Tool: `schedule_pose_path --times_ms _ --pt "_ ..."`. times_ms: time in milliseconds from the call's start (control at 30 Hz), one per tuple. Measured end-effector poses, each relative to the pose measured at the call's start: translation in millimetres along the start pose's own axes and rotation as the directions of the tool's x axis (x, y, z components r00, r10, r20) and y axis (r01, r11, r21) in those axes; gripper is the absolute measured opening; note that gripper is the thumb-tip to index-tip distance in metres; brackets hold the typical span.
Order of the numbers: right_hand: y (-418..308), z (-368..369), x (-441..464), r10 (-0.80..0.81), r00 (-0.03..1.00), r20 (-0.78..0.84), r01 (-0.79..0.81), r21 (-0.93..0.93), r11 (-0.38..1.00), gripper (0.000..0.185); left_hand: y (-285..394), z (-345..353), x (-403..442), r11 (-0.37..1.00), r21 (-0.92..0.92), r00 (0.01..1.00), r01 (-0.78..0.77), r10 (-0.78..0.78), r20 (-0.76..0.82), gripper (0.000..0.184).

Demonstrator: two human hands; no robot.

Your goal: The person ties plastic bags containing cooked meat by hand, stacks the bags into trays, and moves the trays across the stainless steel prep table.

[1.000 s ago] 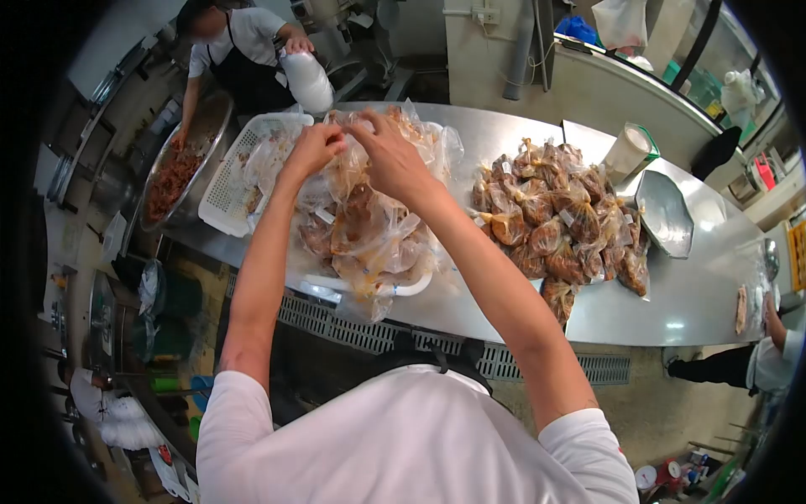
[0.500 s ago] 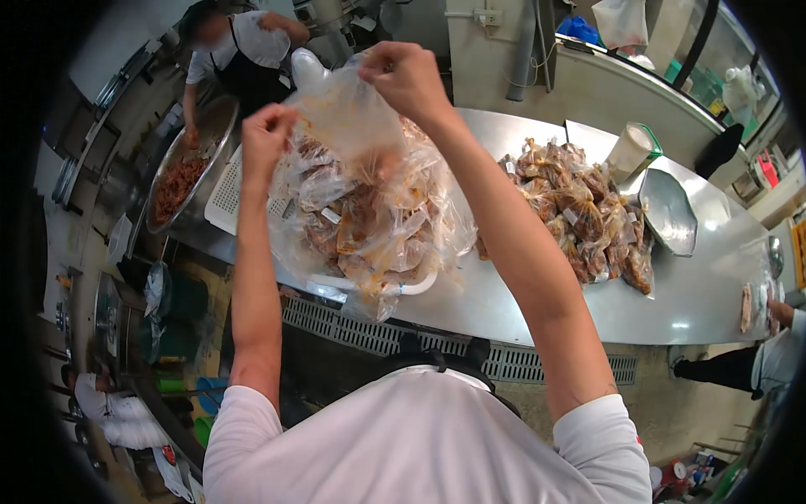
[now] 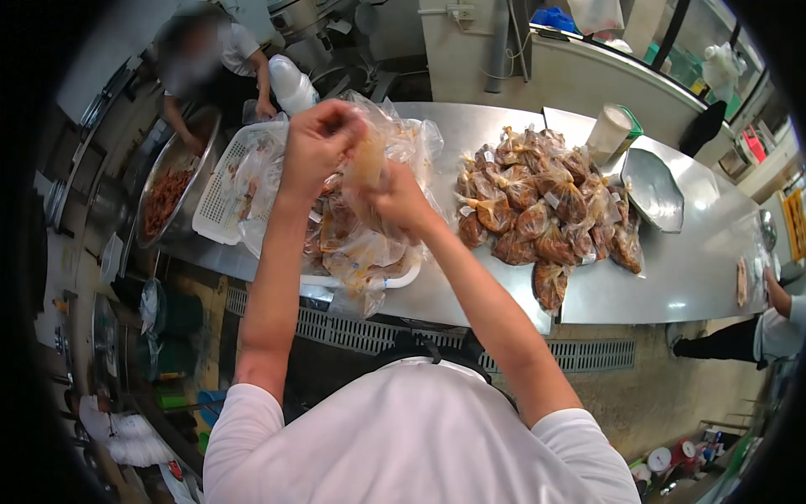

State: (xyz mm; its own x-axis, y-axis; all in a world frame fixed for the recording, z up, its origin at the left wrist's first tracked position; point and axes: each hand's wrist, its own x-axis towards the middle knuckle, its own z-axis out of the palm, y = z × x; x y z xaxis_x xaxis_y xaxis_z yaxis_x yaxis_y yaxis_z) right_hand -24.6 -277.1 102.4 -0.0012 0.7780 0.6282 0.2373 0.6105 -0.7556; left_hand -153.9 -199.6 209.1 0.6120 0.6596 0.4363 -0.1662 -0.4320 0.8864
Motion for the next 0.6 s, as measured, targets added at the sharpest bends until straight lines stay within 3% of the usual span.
schedule_pose_path --times_ms 67,100,167,200,233,300,367,400,433,467,500,533,567,600 --pt "10.8 5.0 0.5 0.351 0.935 -0.048 -0.298 0.430 0.852 0.035 0.1 1.4 -5.4 0.990 -0.053 0.973 -0.133 0.120 -0.197 0.011" --pt "14.6 3.0 -1.5 0.352 0.935 -0.051 -0.297 0.434 0.851 0.035 -5.3 -6.5 -13.3 0.990 -0.051 0.974 -0.130 0.118 -0.193 0.011" --pt "18.9 0.3 -3.6 0.444 0.870 -0.214 -0.178 0.705 0.687 0.027 -28.4 -23.4 -42.0 0.954 0.260 0.935 -0.150 0.222 -0.277 0.040" --pt "5.3 1.7 0.4 0.444 0.850 -0.283 -0.106 0.734 0.671 0.028 -45.1 -20.3 -61.3 0.960 0.269 0.980 -0.080 0.126 -0.156 0.061" --pt "4.9 3.2 2.4 0.445 0.855 -0.268 -0.114 0.739 0.664 0.028 -61.1 -7.8 -82.0 0.971 0.199 0.990 0.132 -0.118 -0.080 0.066" --pt "5.9 4.2 7.0 0.457 0.865 -0.209 -0.137 0.777 0.614 0.030 -67.6 15.9 -101.4 0.925 0.142 0.936 0.351 -0.353 -0.016 0.071" --pt "-13.4 4.6 7.0 0.480 0.859 -0.178 -0.240 0.688 0.685 0.033 -61.5 25.4 -105.5 0.968 0.152 0.979 0.198 -0.190 -0.069 0.079" --pt "-18.9 3.8 5.5 0.500 0.851 -0.162 -0.365 0.502 0.784 0.031 -59.6 18.6 -106.1 0.968 0.150 0.978 0.199 -0.187 -0.090 0.079" --pt "-23.8 6.3 4.1 0.517 0.842 -0.155 -0.463 0.285 0.840 0.031 -57.4 9.0 -103.9 0.900 0.436 0.997 -0.019 0.052 -0.063 0.073" --pt "-28.7 17.5 0.7 0.391 0.901 -0.188 -0.390 0.048 0.920 0.025 -56.0 5.2 -103.3 0.816 0.566 0.987 -0.119 0.157 -0.019 0.071" --pt "-28.2 24.0 -0.2 0.393 0.902 -0.176 -0.390 0.051 0.919 0.025 -51.9 1.9 -101.8 0.702 0.681 0.965 -0.207 0.260 0.026 0.069" --pt "-27.3 30.1 -2.9 0.365 0.930 -0.042 -0.367 -0.186 0.912 0.018 -38.2 9.5 -98.6 0.937 0.351 0.987 0.003 0.054 -0.153 0.059" --pt "-26.6 34.7 -5.3 0.356 0.930 0.095 -0.289 -0.409 0.865 0.013 -31.1 14.9 -94.7 0.980 -0.061 0.951 0.189 -0.198 -0.236 0.051" --pt "-38.7 38.5 -6.3 0.411 0.903 0.126 -0.346 -0.354 0.869 0.019 -37.2 14.8 -90.1 0.941 -0.292 0.878 0.172 -0.281 -0.388 0.035"
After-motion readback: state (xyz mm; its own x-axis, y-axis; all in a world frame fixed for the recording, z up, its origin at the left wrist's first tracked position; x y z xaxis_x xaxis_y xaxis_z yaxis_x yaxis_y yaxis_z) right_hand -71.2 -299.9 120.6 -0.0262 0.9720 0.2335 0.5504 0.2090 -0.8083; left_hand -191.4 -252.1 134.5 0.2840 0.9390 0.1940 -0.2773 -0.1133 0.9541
